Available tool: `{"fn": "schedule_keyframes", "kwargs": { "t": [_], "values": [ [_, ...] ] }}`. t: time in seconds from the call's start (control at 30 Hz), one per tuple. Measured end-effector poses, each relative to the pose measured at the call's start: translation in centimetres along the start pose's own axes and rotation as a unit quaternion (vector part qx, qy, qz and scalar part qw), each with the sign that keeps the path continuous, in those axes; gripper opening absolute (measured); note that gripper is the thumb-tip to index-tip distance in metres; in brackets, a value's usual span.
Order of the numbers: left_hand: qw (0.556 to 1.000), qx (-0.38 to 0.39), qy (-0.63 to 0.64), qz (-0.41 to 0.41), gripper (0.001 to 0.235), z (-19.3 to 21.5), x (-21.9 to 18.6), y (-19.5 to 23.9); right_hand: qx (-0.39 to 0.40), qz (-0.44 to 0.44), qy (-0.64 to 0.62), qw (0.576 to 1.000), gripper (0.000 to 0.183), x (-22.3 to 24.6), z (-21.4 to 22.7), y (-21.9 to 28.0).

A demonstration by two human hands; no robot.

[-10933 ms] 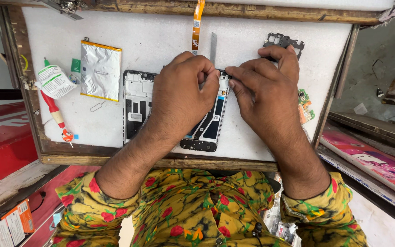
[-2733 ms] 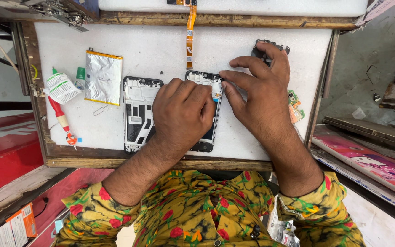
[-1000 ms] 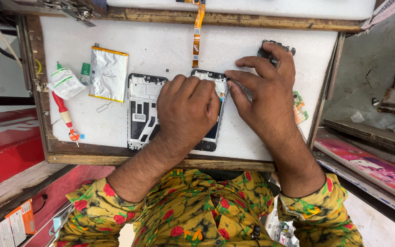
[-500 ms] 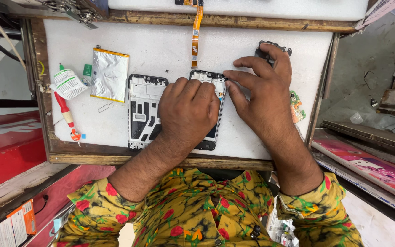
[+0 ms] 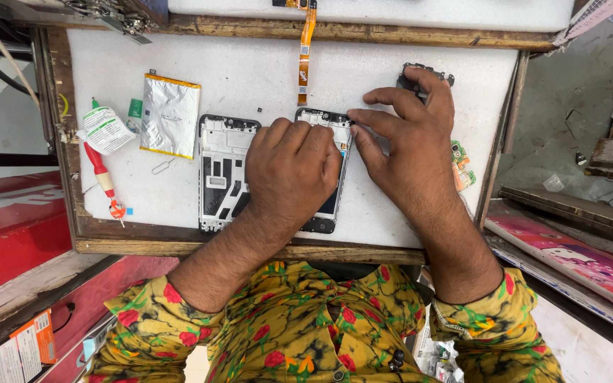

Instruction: The person assembles internal components of a disassembled smartphone on a workbench. They place a small metal bracket, apply adhesive, and position a logic board within the phone chassis. The person handles the phone frame, bracket, adhesive, and logic board.

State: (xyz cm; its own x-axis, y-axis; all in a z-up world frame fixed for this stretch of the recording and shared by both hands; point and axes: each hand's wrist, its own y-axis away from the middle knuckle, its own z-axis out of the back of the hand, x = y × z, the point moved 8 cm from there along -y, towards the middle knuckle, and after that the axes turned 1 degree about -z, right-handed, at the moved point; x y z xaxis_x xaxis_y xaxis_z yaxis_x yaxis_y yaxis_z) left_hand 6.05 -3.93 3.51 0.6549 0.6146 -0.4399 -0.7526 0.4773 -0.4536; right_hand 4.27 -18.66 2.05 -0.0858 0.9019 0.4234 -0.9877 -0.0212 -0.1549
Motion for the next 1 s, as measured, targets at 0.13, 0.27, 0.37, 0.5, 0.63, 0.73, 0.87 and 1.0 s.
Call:
{"fn": "schedule_keyframes", "kwargs": {
  "t": [0.13,0.27,0.37,0.5,0.63,0.73,0.87,1.0],
  "values": [
    [1.0,0.011,-0.001,0.005,0.012,-0.2,0.0,0.1,0.003,-0.004,-0.001,1.0,0.019,0.0,-0.1,0.1],
    [1.0,0.004,0.002,0.005,0.012,-0.1,0.1,0.1,0.0,-0.002,0.001,1.0,0.018,0.1,0.0,0.0],
    [1.0,0.016,-0.004,0.006,0.012,-0.4,0.2,0.3,0.0,-0.004,0.0,1.0,0.018,0.0,0.0,0.1],
    [1.0,0.028,0.002,0.014,0.012,-0.7,0.2,0.2,0.006,-0.007,-0.001,1.0,0.018,-0.1,-0.2,0.0],
    [1.0,0.013,0.014,0.012,0.013,0.2,0.0,-0.1,0.001,-0.005,0.001,1.0,0.018,0.3,0.1,0.0],
    [1.0,0.001,0.025,0.016,0.013,1.7,0.1,0.1,-0.005,-0.002,-0.014,1.0,0.018,0.8,0.5,-0.1],
    [0.995,-0.03,0.06,0.07,0.015,5.2,2.6,1.5,-0.006,0.025,-0.019,0.999,0.02,1.9,1.0,-0.1],
    [0.989,-0.045,0.036,0.136,0.018,9.2,6.7,4.0,-0.009,0.038,0.006,0.999,0.019,2.9,0.9,-0.1]
  ]
}}
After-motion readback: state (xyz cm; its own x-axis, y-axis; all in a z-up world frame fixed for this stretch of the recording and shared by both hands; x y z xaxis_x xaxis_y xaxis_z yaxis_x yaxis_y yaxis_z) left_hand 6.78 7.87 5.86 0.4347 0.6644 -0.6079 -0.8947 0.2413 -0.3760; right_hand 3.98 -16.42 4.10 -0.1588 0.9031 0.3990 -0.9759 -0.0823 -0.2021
